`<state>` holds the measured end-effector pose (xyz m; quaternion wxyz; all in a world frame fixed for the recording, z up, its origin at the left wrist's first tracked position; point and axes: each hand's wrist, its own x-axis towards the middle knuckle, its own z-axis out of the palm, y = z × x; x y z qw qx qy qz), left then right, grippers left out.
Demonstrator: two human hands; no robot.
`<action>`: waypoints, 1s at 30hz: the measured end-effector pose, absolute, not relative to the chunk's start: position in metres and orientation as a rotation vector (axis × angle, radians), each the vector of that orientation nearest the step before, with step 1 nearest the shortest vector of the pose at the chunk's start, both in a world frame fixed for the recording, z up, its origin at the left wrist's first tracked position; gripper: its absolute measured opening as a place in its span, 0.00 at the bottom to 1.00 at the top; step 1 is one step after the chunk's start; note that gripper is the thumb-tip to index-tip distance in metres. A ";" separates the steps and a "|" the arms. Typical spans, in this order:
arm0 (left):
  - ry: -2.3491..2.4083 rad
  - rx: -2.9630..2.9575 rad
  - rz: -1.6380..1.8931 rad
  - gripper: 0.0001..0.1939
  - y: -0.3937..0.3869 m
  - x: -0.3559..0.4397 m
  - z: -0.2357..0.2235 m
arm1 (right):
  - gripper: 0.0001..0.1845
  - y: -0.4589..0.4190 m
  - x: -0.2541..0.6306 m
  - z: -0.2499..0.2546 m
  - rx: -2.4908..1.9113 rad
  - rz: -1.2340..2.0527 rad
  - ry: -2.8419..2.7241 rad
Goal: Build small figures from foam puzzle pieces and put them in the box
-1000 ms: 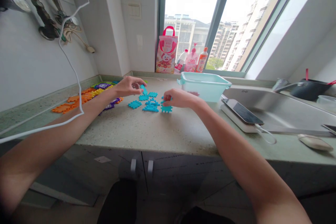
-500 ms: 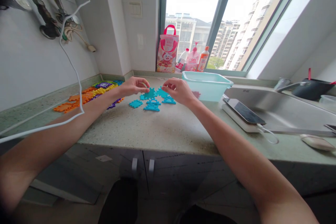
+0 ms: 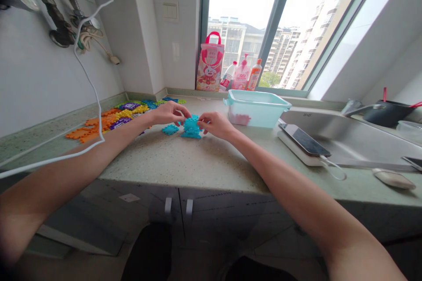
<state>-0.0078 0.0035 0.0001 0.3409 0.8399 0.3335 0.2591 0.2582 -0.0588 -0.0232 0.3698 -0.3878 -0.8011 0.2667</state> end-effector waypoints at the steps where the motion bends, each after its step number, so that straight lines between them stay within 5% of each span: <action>1: 0.870 2.181 0.672 0.16 0.003 -0.008 0.000 | 0.22 -0.058 0.257 -0.025 -0.998 0.703 -2.051; 14: 1.010 2.457 0.579 0.24 0.004 -0.024 0.022 | 0.21 -0.057 0.260 -0.025 -1.171 0.457 -2.105; 23: 1.494 2.536 -0.184 0.28 0.004 -0.042 0.033 | 0.16 -0.063 0.264 -0.012 -1.234 0.208 -2.095; 30: 1.476 2.642 -0.009 0.17 0.010 -0.042 0.031 | 0.15 -0.064 0.265 -0.006 -1.205 0.117 -2.076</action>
